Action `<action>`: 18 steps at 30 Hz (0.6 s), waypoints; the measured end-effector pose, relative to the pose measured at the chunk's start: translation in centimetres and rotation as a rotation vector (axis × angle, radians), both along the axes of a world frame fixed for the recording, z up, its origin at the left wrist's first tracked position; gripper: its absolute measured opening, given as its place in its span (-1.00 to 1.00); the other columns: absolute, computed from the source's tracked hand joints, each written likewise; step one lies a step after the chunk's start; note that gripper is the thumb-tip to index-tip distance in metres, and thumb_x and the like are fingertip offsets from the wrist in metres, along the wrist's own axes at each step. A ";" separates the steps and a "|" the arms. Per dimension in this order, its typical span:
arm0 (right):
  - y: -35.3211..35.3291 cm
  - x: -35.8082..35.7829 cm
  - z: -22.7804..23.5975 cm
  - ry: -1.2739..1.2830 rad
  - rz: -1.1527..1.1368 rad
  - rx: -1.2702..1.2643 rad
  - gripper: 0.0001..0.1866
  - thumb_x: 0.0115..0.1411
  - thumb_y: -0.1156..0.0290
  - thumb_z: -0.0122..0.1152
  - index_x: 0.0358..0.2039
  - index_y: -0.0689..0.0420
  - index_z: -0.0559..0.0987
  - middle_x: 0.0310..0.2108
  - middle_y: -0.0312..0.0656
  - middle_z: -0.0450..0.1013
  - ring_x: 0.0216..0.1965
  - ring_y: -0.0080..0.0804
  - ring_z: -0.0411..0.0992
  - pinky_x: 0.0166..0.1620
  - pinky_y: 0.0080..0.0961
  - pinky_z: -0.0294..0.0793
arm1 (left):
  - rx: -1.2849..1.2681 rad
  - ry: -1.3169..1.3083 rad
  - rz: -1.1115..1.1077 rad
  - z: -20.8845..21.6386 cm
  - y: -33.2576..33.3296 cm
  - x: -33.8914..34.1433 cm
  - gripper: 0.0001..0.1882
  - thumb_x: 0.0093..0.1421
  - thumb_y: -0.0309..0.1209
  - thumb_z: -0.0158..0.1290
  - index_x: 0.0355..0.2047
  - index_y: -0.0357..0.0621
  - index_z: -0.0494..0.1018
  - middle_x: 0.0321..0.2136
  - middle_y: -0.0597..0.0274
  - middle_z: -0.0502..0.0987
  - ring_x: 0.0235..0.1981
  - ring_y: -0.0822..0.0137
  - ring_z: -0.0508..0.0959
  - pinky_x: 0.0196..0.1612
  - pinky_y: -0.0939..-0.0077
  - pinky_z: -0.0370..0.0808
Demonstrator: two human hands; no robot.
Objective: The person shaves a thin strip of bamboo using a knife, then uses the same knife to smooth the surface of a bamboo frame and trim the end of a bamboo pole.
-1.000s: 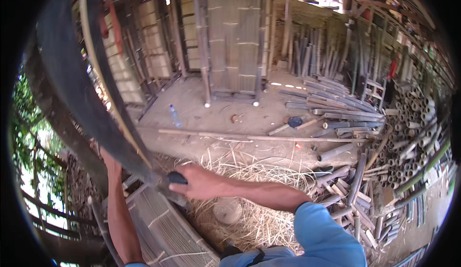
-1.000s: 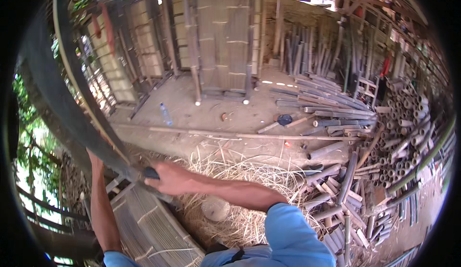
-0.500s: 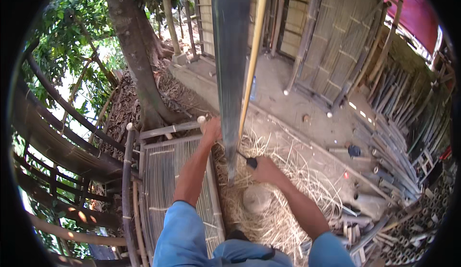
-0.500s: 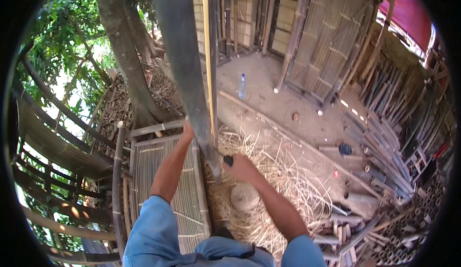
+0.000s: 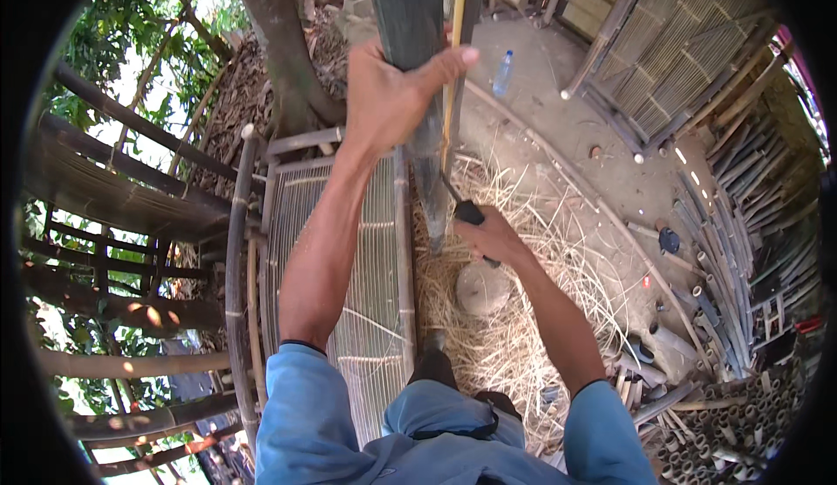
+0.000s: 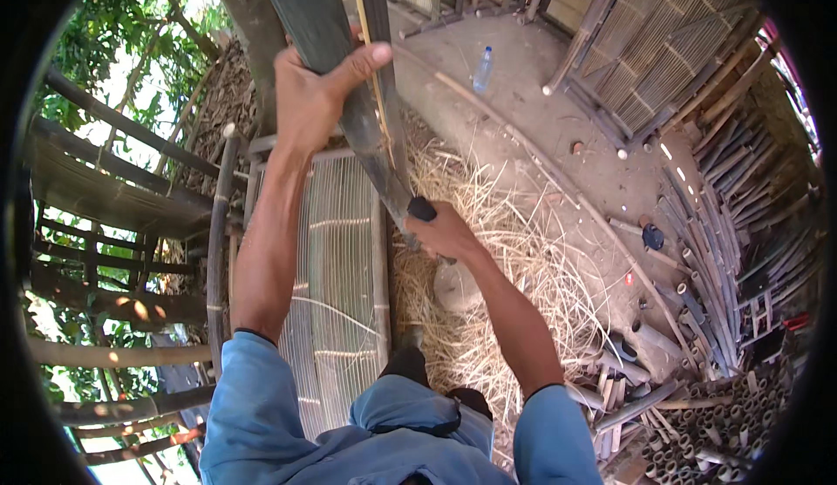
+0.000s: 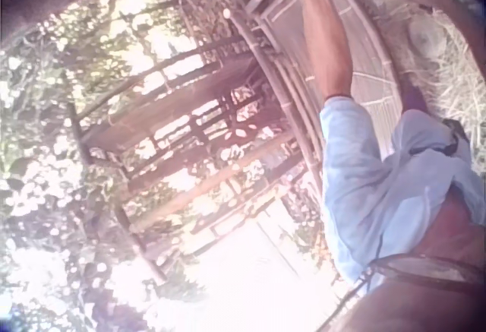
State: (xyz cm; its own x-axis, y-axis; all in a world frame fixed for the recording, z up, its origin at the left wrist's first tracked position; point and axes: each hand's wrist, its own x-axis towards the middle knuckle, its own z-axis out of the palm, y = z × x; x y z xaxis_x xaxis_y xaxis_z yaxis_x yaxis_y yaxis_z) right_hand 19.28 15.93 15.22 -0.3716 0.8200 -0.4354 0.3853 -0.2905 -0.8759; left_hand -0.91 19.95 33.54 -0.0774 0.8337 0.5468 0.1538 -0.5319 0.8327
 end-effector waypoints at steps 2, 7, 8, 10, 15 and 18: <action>0.2 -0.7 -0.7 -0.047 -0.021 0.101 -0.66 0.20 0.29 0.28 -0.23 0.34 0.50 -0.59 -0.22 0.43 -0.64 -0.45 0.42 -0.55 -0.39 0.41 | -0.017 0.009 0.066 -0.1 0.1 -0.4 -0.50 0.03 -0.16 0.47 -0.18 -0.33 0.65 -0.43 0.26 0.68 -0.43 0.42 0.64 -0.30 0.48 0.57; 1.1 -1.6 -0.4 -0.148 -0.020 0.319 -0.62 0.18 0.35 0.26 -0.13 0.39 0.47 -0.55 -0.11 0.49 -0.61 -0.31 0.48 -0.50 -0.30 0.47 | 0.118 -0.067 0.105 -0.3 1.3 -0.2 -0.63 0.03 -0.13 0.47 -0.38 -0.19 0.72 -0.65 0.33 0.59 -0.54 0.54 0.58 -0.43 0.59 0.50; 1.6 -1.5 -0.1 -0.263 -0.030 0.395 -0.62 0.18 0.38 0.23 -0.08 0.38 0.44 -0.54 -0.05 0.50 -0.60 -0.25 0.51 -0.49 -0.25 0.49 | 0.113 -0.073 0.104 -0.3 1.4 0.0 -0.63 0.03 -0.13 0.47 -0.38 -0.19 0.72 -0.65 0.33 0.59 -0.54 0.54 0.58 -0.43 0.59 0.50; 2.6 -0.9 0.3 -0.529 0.033 0.616 -0.60 0.18 0.43 0.18 -0.02 0.36 0.39 -0.53 0.05 0.53 -0.56 -0.11 0.55 -0.45 -0.15 0.52 | 0.067 0.143 0.270 -0.3 1.5 0.4 -0.65 0.09 -0.17 0.43 -0.41 -0.25 0.65 -0.67 0.31 0.52 -0.61 0.51 0.51 -0.53 0.59 0.39; 3.5 1.0 0.9 -0.481 0.027 0.600 -0.61 0.18 0.30 0.28 -0.10 0.30 0.46 -0.47 0.05 0.53 -0.54 -0.14 0.54 -0.38 -0.15 0.52 | 0.209 -0.030 0.257 0.4 2.8 1.1 -0.60 0.04 -0.13 0.47 -0.42 -0.26 0.68 -0.67 0.25 0.59 -0.68 0.44 0.52 -0.60 0.50 0.45; 1.3 2.2 1.6 -0.266 0.003 0.401 -0.55 0.16 0.12 0.39 -0.20 0.28 0.54 -0.41 -0.07 0.52 -0.44 -0.30 0.49 -0.29 -0.33 0.50 | 0.080 0.028 0.234 1.4 2.9 0.1 -0.53 0.01 -0.05 0.47 -0.43 -0.28 0.67 -0.69 0.27 0.56 -0.68 0.41 0.51 -0.58 0.48 0.47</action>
